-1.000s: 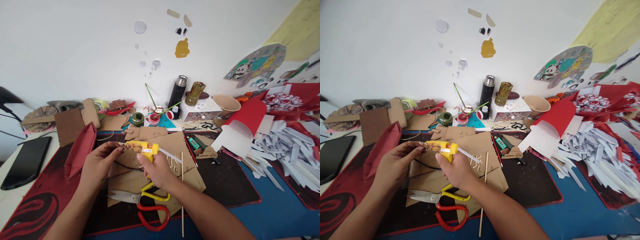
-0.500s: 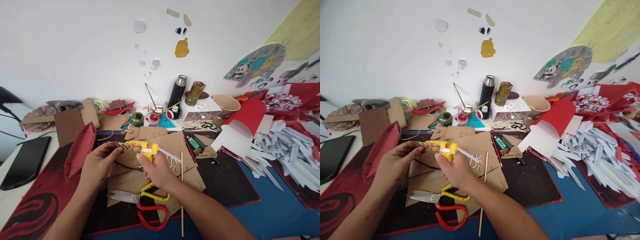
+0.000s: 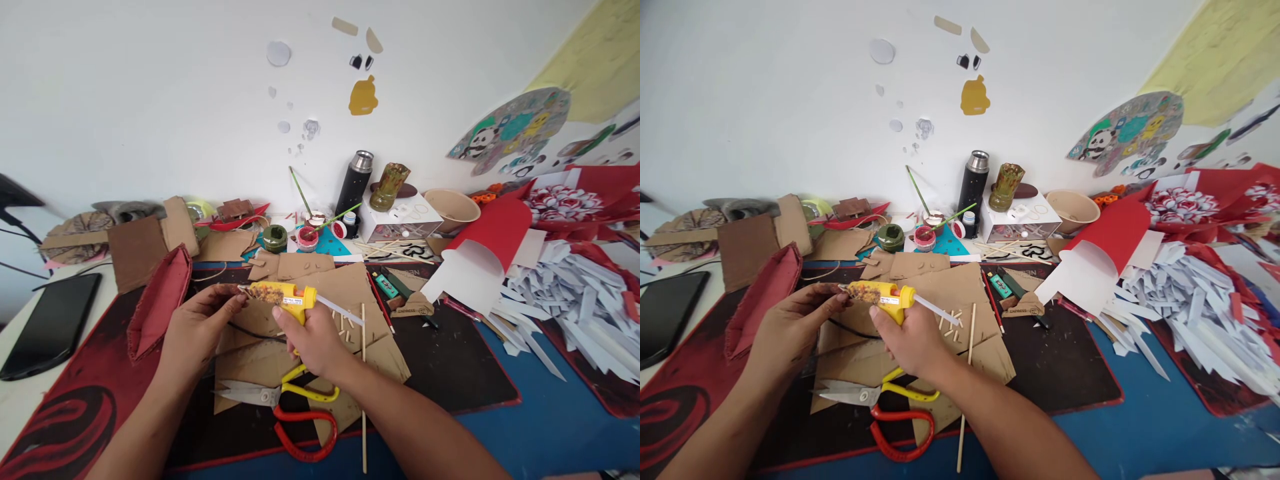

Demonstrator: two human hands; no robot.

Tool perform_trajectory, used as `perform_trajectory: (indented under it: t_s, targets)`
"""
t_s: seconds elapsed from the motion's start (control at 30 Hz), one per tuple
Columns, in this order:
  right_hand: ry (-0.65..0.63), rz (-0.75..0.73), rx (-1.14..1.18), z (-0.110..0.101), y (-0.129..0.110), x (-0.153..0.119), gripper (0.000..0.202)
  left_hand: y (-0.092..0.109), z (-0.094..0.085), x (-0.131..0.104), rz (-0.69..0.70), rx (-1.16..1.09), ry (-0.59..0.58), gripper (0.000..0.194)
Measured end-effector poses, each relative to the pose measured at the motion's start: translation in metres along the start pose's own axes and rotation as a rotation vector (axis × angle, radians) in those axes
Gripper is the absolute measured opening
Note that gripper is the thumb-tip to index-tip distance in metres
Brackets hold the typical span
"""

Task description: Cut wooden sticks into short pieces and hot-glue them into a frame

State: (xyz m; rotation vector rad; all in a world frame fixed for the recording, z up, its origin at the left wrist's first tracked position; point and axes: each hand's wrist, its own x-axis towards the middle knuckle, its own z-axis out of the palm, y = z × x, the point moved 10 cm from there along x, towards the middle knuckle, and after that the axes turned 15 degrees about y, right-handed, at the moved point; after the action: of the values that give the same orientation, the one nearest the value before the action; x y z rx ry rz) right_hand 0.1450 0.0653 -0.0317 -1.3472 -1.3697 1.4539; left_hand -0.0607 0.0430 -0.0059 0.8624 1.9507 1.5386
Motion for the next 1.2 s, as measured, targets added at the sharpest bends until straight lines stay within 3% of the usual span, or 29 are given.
perform_trajectory:
  t_s: [0.2, 1.2]
  targets:
    - [-0.004, -0.013, -0.006, 0.0001, 0.0005, 0.0002, 0.048, 0.0003, -0.0004, 0.0007, 0.043, 0.02, -0.006, 0.042]
    - [-0.001, -0.005, 0.014, 0.0003, 0.0017, 0.0002, 0.045, -0.0045, -0.0035, 0.0007, -0.011, -0.002, 0.025, 0.044]
